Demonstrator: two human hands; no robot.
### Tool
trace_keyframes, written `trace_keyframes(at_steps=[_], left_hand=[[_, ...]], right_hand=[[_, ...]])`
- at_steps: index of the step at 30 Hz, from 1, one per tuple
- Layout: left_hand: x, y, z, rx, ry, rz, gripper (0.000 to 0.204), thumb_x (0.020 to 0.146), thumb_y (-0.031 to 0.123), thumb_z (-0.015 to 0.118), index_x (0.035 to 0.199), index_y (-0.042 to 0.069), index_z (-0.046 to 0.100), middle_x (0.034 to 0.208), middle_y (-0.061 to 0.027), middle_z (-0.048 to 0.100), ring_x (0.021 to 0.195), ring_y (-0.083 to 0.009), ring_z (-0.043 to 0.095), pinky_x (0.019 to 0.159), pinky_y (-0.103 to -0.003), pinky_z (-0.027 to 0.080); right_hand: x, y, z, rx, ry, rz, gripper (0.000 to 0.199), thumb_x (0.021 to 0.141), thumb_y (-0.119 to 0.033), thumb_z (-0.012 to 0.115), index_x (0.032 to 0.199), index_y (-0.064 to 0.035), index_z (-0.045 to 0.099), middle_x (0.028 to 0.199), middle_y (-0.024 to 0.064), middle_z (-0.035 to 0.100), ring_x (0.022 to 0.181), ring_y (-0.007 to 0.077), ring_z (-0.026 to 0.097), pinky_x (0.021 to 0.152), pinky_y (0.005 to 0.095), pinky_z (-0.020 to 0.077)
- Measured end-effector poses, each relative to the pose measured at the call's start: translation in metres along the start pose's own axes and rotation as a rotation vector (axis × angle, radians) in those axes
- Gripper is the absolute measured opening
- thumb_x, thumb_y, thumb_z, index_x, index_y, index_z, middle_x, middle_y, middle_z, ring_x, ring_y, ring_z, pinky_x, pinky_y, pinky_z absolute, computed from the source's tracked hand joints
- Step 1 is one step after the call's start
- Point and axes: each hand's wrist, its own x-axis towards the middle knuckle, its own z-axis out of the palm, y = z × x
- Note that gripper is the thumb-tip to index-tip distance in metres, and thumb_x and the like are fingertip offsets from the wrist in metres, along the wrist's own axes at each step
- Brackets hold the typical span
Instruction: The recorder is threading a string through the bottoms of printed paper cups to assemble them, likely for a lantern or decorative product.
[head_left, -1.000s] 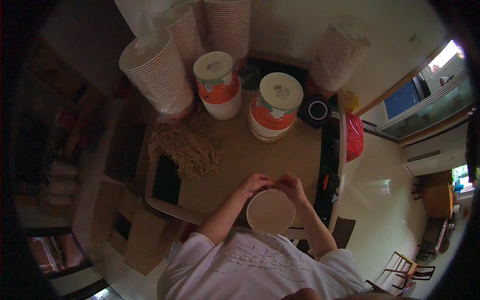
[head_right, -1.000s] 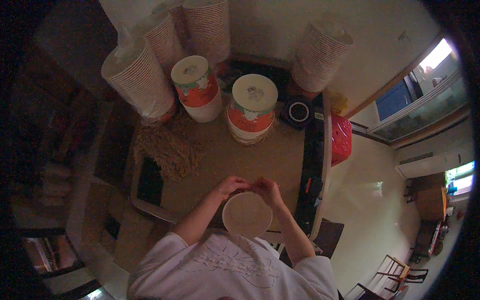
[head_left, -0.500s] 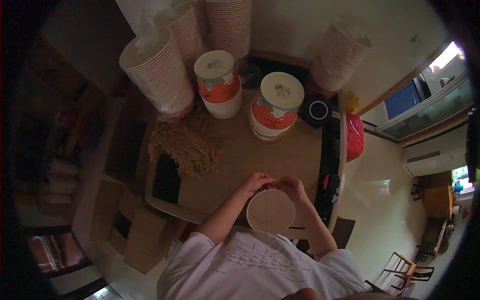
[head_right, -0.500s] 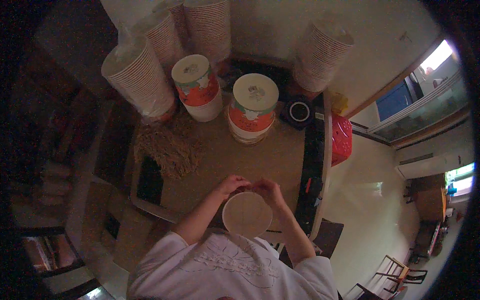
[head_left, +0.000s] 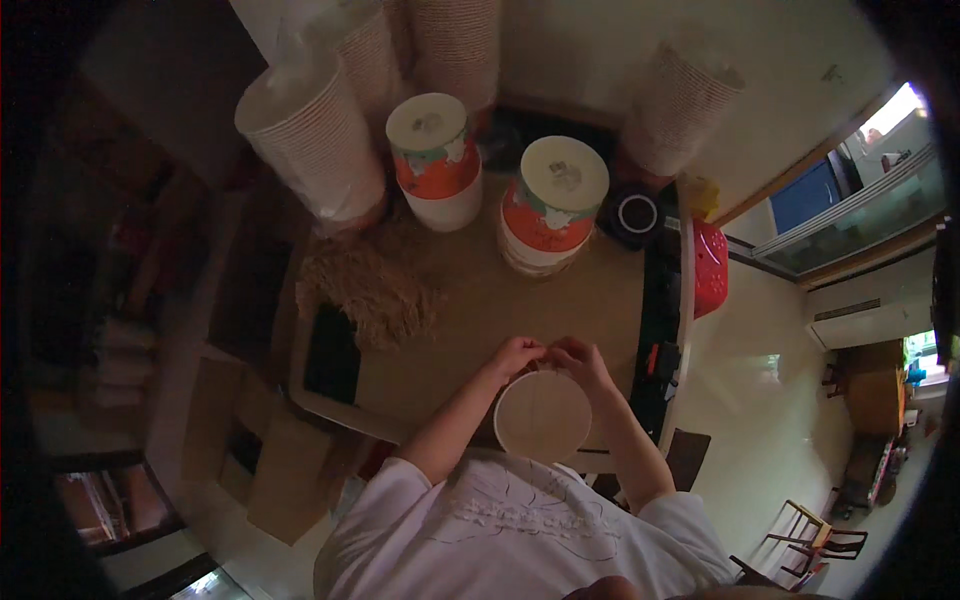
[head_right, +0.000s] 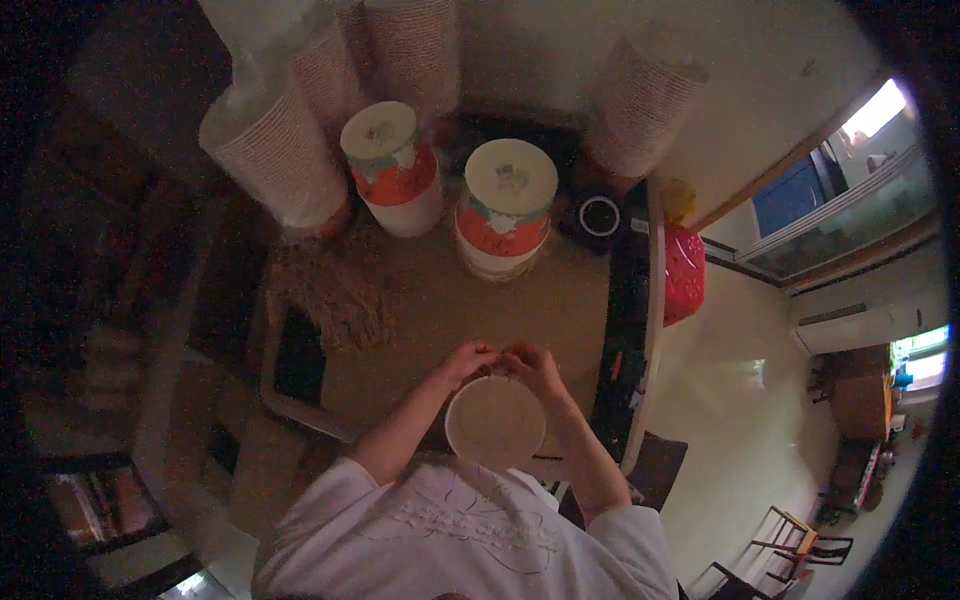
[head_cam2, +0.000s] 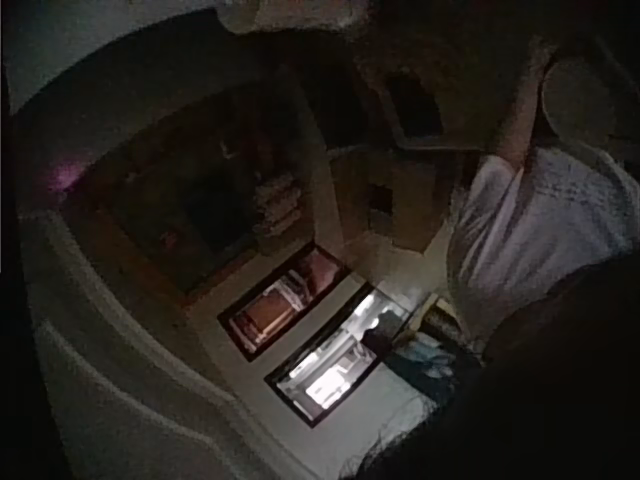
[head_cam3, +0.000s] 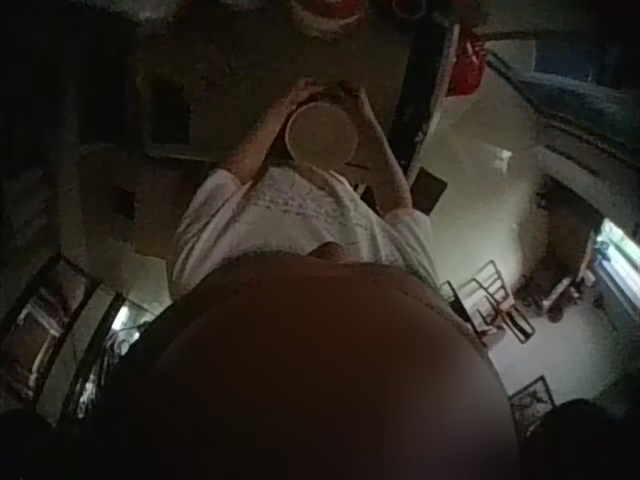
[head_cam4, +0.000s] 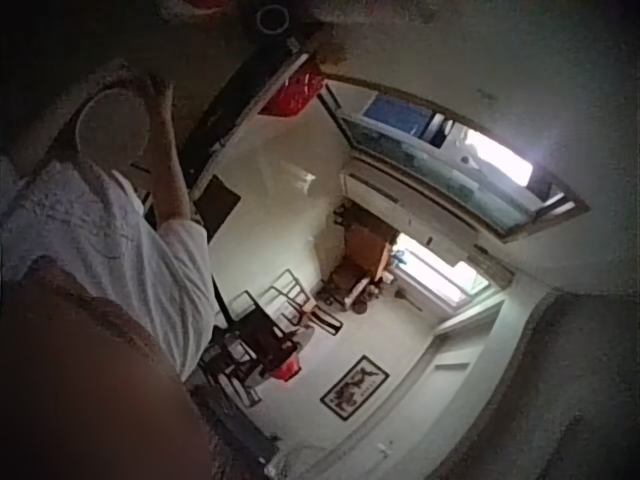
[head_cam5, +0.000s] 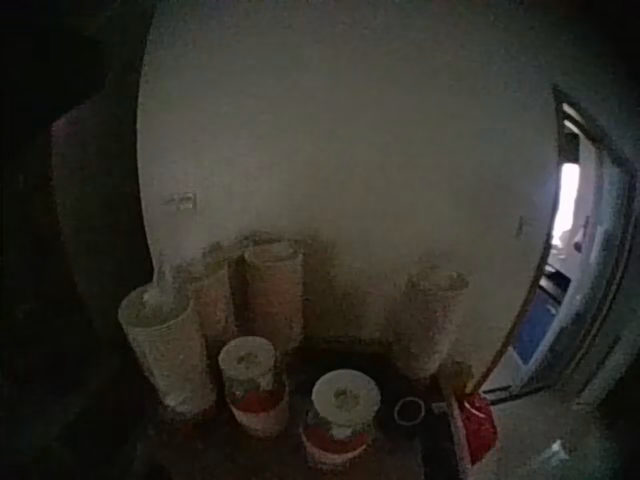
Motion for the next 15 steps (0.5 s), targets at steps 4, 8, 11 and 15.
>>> trace_keyframes(at_steps=[4, 8, 11, 15], left_hand=[[0.002, 0.000, 0.000, -0.009, -0.012, -0.001, 0.010, 0.077, 0.014, 0.056, 0.081, 0.005, 0.059, 0.071, -0.0027, 0.058, 0.058, -0.0113, 0.053, 0.051, -0.025, 0.044], [-0.001, 0.004, 0.001, -0.014, 0.001, -0.059, 0.010, 0.077, 0.014, 0.058, 0.082, 0.006, 0.059, 0.071, -0.0018, 0.058, 0.059, -0.0105, 0.053, 0.052, -0.025, 0.044], [-0.006, 0.009, 0.004, -0.011, -0.018, -0.075, 0.010, 0.077, 0.014, 0.058, 0.083, 0.006, 0.059, 0.071, -0.0011, 0.058, 0.060, -0.0099, 0.053, 0.053, -0.024, 0.043], [-0.004, 0.007, 0.001, -0.033, -0.026, -0.043, 0.010, 0.078, 0.014, 0.057, 0.082, 0.005, 0.059, 0.072, -0.0021, 0.058, 0.060, -0.0107, 0.054, 0.054, -0.025, 0.043]], right_hand=[[0.000, -0.004, -0.004, -0.099, -0.009, 0.037, 0.014, 0.080, -0.011, 0.055, 0.086, 0.0012, 0.057, 0.078, 0.0068, 0.060, 0.073, 0.0120, 0.056, 0.064, 0.0239, 0.0440], [-0.002, -0.007, -0.003, -0.089, 0.000, 0.044, 0.010, 0.076, -0.007, 0.058, 0.084, -0.0004, 0.057, 0.077, 0.0043, 0.060, 0.071, 0.0105, 0.054, 0.063, 0.0232, 0.0434], [-0.003, 0.000, -0.006, -0.105, -0.006, 0.024, 0.011, 0.076, -0.007, 0.059, 0.083, -0.0007, 0.057, 0.076, 0.0036, 0.059, 0.071, 0.0101, 0.054, 0.063, 0.0233, 0.0434], [-0.003, 0.004, -0.007, -0.142, 0.002, 0.011, 0.009, 0.075, -0.006, 0.059, 0.082, -0.0016, 0.057, 0.076, 0.0031, 0.059, 0.070, 0.0091, 0.053, 0.063, 0.0233, 0.0434]])
